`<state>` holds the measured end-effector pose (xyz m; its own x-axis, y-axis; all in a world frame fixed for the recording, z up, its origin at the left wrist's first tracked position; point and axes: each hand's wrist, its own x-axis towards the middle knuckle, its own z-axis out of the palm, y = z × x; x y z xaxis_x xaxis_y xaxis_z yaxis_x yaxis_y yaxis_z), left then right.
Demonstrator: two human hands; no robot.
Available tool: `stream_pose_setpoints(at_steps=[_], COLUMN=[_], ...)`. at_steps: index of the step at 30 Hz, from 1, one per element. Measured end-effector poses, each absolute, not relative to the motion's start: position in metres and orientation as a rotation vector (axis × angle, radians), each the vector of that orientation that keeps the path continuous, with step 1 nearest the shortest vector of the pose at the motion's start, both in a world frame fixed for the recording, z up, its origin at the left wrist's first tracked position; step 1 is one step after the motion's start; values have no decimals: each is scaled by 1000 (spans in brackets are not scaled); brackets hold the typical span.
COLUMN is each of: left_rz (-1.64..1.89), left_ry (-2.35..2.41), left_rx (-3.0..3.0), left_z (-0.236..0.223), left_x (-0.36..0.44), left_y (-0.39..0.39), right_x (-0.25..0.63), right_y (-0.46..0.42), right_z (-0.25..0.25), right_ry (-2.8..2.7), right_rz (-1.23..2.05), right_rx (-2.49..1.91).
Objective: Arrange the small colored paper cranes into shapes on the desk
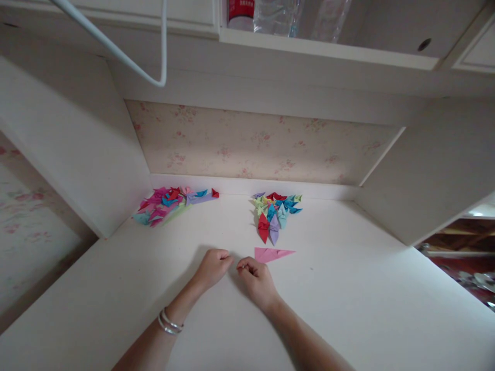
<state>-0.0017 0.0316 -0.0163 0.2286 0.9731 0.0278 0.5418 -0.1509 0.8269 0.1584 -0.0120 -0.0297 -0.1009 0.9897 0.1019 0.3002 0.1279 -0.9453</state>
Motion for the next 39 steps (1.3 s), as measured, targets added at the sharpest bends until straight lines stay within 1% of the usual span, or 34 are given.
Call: stream_pose_setpoints(at_steps=[8, 17, 25, 39], left_rz=[783, 781, 816, 805], left_ry=[1433, 1443, 1455, 1442], left_rx=[1785, 1784, 1670, 1697], left_z=[-21, -16, -13, -15], left_x=[-2, -4, -6, -5], left_y=[35, 33, 34, 34], right_x=[156, 158, 158, 158], right_y=[-13, -15, -15, -15], right_z=[-30, -28, -29, -27], right_ry=[-1630, -1625, -1644, -1635], right_rz=[1034, 1064, 1062, 1070], right_rx=[-1251, -1231, -1240, -1258])
